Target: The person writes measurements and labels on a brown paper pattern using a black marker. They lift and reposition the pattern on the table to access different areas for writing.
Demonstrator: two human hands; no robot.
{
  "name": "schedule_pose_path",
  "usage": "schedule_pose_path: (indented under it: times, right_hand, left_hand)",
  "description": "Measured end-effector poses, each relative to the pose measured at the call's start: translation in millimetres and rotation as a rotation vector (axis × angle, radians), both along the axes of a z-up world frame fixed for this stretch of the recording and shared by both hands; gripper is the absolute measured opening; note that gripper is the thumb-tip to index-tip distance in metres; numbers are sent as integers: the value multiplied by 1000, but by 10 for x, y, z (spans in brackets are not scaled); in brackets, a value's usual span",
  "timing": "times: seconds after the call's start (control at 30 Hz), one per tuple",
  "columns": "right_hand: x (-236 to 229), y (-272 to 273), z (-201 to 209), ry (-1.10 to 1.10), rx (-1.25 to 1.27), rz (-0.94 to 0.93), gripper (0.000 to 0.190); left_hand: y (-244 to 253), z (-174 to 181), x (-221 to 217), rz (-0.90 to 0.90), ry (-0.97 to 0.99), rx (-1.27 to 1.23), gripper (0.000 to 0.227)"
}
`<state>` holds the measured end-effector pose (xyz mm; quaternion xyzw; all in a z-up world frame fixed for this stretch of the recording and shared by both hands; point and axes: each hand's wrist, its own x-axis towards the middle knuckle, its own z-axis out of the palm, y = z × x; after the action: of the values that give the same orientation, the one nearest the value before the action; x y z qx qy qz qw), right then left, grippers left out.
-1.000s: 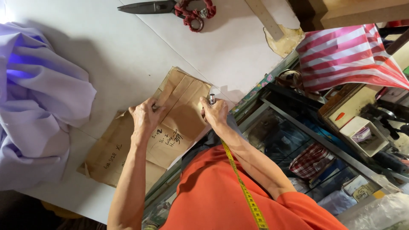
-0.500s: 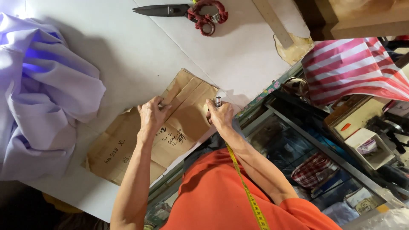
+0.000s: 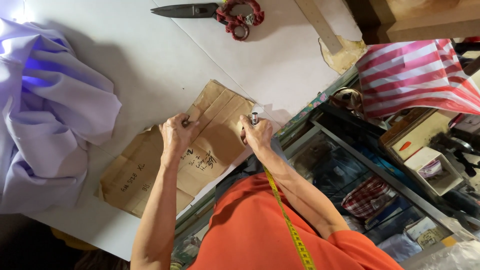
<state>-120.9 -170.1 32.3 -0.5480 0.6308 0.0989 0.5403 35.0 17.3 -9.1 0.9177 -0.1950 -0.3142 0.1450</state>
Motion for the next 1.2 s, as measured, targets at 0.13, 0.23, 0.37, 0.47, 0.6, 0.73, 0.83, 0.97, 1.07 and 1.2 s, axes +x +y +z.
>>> schedule_pose_path:
  times: [0.13,0.23,0.37,0.47,0.6,0.73,0.83,0.97,1.07,1.2]
  right_hand:
    - [-40,19,-122,0,2,-6,44]
    - [-13,15,-89,15,-2,11,45]
    - [-9,-15,-59,19,9,1,45]
    - [-24,-4,-111,16,8,-3,45]
    - [-85,18,-250,-28,-1,-7,44]
    - [-90,-13,-160,-42,19,-1,43]
    - [-97,-28,-166,-51,34,-5,40]
    - [-138,-6,-294,-54,38,-13,38]
    - [-126,-8,-281,-44,26,-13,39]
    - [-60,-43,-207,-33,23,6,41]
  left_hand:
    - [-29,21,13,12,34,19,31]
    - [-57,57,-6,17,53,61,33]
    - [-97,25,3,-23,-1,118,31]
    - [-144,50,28,-34,0,149,32]
    - [-119,41,51,-57,1,132,32]
    - [-153,121,85,-56,32,122,34]
    - [-153,115,104,-49,51,108,36]
    - [-136,89,115,-68,75,106,39]
    - [-95,-9,113,-65,61,98,37]
    - [-86,-21,106,-67,23,83,34]
